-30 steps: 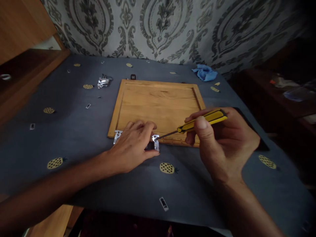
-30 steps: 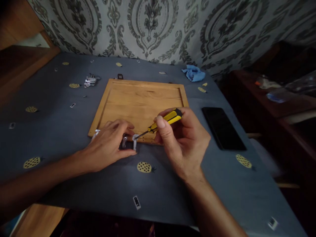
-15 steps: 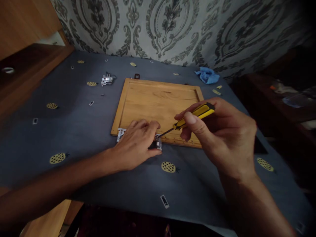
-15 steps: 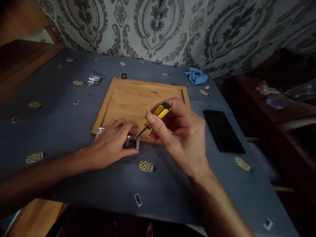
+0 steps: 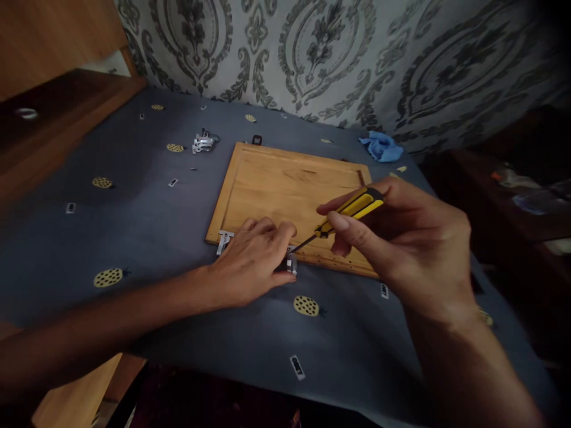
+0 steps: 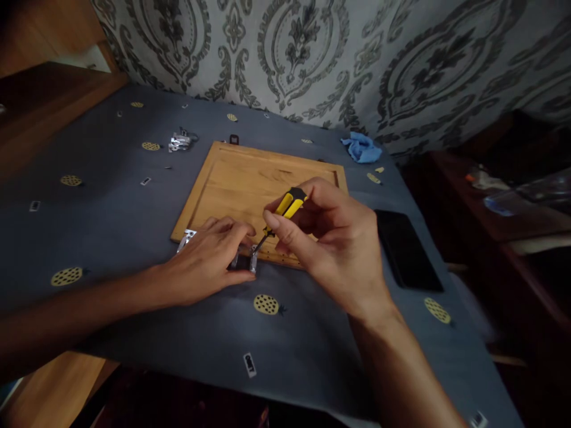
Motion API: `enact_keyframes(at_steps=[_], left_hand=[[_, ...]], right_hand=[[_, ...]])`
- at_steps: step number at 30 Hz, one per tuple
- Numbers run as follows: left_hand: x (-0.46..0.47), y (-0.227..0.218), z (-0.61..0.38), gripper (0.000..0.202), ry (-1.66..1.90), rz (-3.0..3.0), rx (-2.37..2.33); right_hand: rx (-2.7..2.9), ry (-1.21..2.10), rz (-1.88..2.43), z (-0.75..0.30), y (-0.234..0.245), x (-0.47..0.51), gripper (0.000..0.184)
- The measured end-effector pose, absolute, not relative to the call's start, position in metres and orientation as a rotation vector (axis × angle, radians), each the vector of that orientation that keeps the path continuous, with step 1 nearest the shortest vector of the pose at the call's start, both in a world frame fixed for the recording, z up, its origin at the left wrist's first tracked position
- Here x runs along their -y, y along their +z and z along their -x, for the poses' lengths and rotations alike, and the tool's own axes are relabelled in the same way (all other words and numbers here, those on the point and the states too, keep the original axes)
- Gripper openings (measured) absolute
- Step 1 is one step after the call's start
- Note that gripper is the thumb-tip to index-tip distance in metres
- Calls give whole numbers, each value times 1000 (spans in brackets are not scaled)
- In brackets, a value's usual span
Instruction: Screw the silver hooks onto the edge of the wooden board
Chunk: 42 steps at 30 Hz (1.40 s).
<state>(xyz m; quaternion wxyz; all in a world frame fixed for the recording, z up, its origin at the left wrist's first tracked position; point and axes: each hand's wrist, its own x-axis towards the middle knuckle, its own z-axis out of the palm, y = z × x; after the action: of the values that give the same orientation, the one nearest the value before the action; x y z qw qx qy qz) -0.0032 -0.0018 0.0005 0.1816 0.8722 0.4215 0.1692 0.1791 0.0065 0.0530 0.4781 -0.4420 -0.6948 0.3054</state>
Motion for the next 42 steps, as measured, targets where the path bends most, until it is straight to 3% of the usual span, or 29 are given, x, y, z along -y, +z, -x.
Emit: enact_keyframes(at_steps=[8, 14, 18, 25, 42], left_hand=[[1, 4, 2, 47, 423, -2447, -1200], [1, 4, 2, 50, 402, -2455, -1199], [1, 2, 3, 50, 421, -2461, -1200], [1, 0, 3, 46, 492, -2442, -1175], [3, -1, 4, 43, 526, -2432, -1179]], right_hand=[[1537, 760, 1059, -187, 35, 1, 17], [1546, 759, 1037, -188, 36, 4, 1], [1494, 740, 979, -184, 32, 4, 11], [1354, 597, 973, -184, 24, 5, 12], [1418, 676, 1014, -182, 25, 4, 20]])
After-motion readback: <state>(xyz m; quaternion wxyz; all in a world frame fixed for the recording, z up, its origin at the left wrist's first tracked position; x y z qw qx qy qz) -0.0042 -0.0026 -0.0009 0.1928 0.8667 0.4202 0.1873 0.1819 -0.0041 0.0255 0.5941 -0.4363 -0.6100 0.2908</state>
